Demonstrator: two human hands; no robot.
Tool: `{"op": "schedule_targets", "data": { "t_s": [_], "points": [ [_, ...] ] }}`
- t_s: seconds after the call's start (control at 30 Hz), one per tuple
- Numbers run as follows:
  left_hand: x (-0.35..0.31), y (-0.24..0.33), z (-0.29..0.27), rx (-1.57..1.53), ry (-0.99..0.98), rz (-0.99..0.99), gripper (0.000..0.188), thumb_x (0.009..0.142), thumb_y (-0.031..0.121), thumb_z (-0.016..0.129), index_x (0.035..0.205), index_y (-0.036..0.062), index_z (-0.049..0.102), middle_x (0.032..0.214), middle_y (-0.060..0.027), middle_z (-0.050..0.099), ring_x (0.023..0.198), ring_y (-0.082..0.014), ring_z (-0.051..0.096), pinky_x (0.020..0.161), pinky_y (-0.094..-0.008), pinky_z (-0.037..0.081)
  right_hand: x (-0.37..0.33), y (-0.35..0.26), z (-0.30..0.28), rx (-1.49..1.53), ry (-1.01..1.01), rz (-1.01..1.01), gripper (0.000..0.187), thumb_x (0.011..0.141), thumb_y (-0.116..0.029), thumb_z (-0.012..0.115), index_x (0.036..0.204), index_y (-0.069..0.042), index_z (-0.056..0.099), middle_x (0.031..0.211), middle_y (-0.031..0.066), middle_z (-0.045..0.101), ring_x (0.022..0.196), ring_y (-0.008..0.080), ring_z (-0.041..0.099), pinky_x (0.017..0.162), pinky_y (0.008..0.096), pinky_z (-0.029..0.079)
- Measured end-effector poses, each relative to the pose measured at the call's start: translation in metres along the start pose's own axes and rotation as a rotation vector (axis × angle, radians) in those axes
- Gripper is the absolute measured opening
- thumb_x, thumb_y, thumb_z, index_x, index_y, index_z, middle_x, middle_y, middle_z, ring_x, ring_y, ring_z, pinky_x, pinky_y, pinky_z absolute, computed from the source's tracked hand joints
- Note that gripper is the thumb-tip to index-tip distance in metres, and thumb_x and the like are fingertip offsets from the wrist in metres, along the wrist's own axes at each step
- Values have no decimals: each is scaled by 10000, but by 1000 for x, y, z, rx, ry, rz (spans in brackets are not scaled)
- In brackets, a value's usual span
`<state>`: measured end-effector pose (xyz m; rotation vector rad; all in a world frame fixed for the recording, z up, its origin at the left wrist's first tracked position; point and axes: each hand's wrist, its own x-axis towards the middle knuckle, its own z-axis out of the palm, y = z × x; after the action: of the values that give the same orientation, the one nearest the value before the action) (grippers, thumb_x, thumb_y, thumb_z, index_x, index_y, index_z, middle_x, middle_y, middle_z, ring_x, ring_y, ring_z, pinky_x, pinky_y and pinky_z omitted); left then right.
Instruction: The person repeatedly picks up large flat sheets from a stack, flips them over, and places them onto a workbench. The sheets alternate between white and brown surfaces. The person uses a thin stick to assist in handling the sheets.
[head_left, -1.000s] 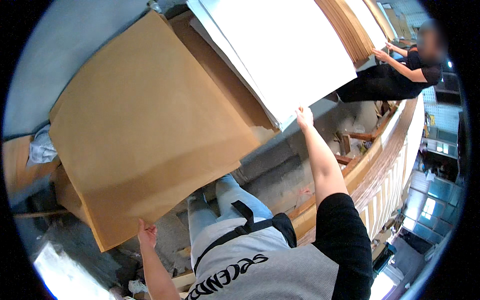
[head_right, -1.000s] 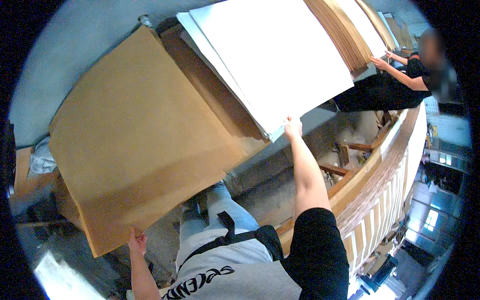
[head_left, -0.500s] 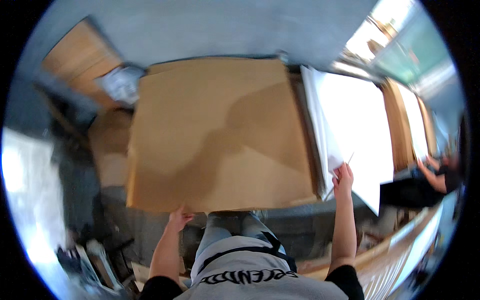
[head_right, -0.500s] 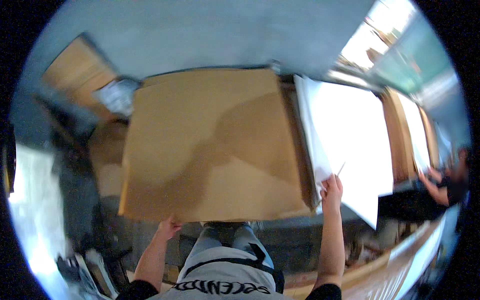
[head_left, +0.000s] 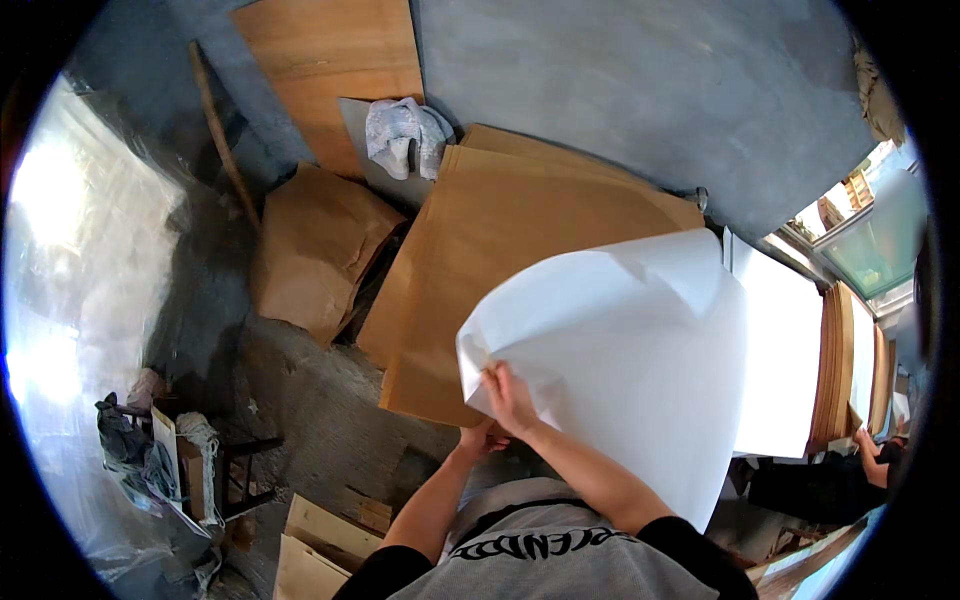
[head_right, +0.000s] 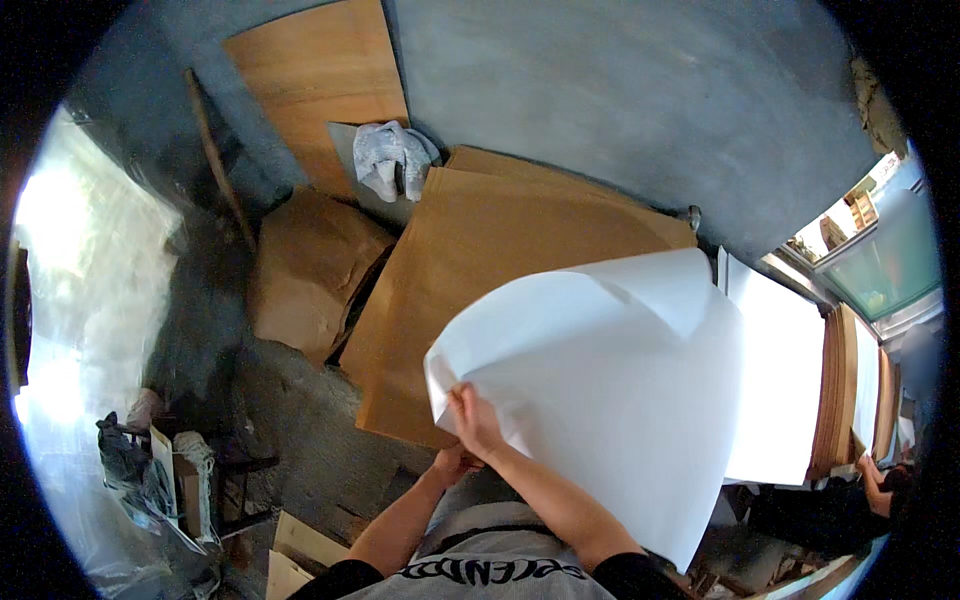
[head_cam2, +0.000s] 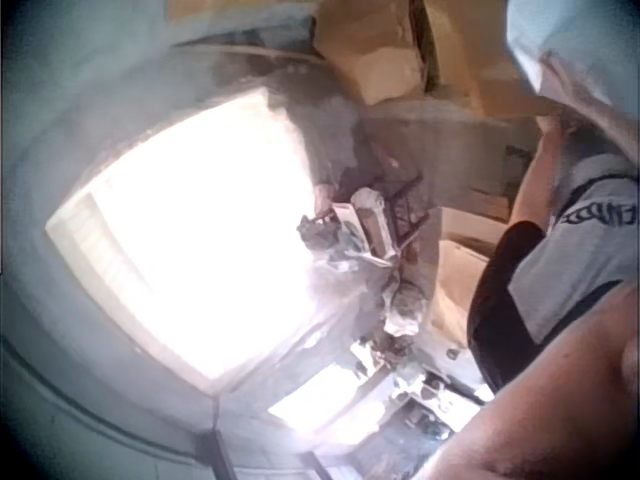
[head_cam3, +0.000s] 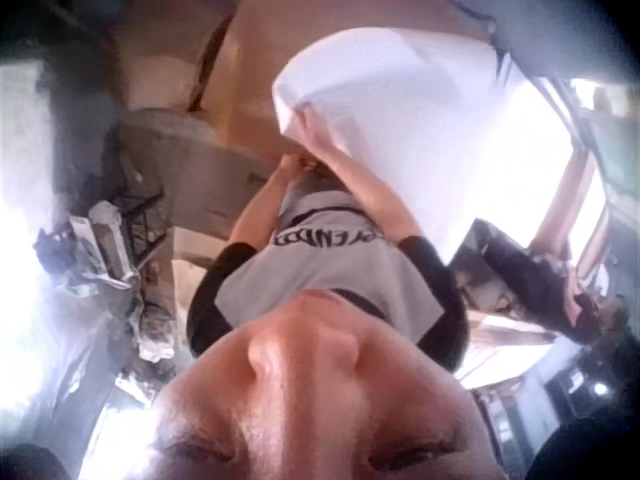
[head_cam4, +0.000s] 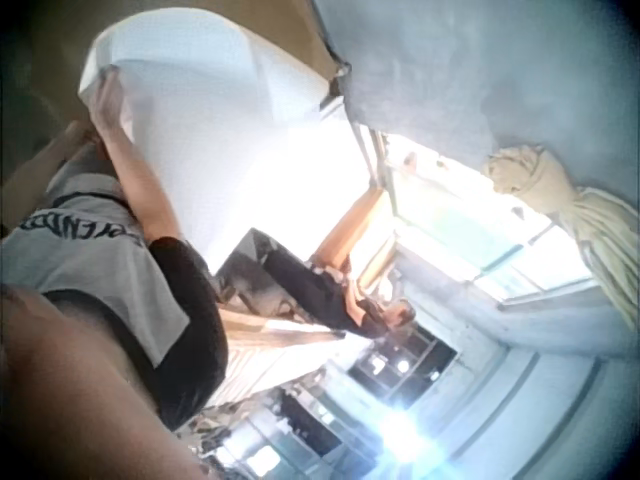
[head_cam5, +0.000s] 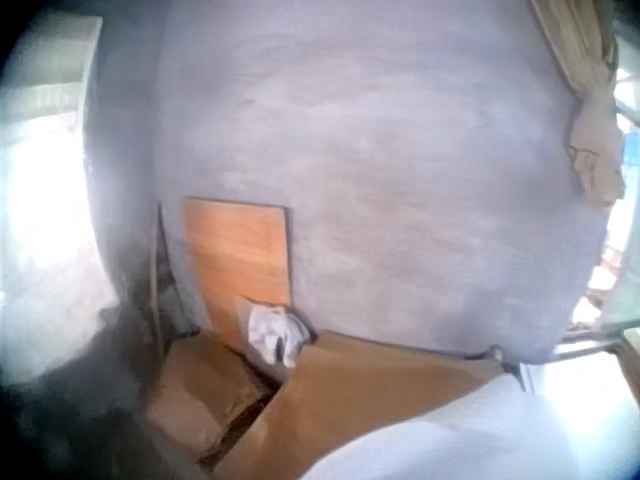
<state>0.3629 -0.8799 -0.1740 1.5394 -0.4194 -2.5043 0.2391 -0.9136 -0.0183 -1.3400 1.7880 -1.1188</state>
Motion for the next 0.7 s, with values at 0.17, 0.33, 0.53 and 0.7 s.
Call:
{"op": "schedule_targets", "data": {
  "t_s": [0.17, 0.33, 0.53, 0.7],
  "points": [
    [-5, 2, -11, 17, -55, -1, 387, 818, 383, 499, 1036, 65, 462, 743, -117, 566, 600, -223, 578, 511, -316, 491, -23, 5, 77, -213, -385, -89, 200, 863, -250, 409, 903, -54, 423, 647, 161, 555, 581, 352, 543, 505, 436, 409],
    [-19, -1, -25, 17, -79, 19, 372, 825, 376, 488, 1030, 65, 467, 740, -116, 566, 593, -222, 577, 504, -313, 487, -47, 9, 99, -348, -618, -247, 196, 864, -258, 392, 857, -63, 405, 560, 130, 529, 518, 339, 538, 472, 446, 395],
    [1, -3, -17, 46, -116, 94, 356, 834, 366, 475, 1023, 65, 473, 735, -116, 567, 584, -221, 576, 495, -309, 482, -33, 35, 64, -311, -473, 64, 231, 826, -280, 436, 882, -63, 493, 699, 138, 574, 679, 283, 566, 570, 387, 428],
    [-11, 13, -5, 0, 83, 16, 257, 847, 214, 460, 977, -6, 484, 743, -114, 549, 592, -213, 542, 511, -329, 468, -39, 96, 1, 288, -280, 398, 232, 820, -255, 493, 908, -50, 559, 718, 54, 611, 708, 134, 592, 599, 275, 460]
  ]
}}
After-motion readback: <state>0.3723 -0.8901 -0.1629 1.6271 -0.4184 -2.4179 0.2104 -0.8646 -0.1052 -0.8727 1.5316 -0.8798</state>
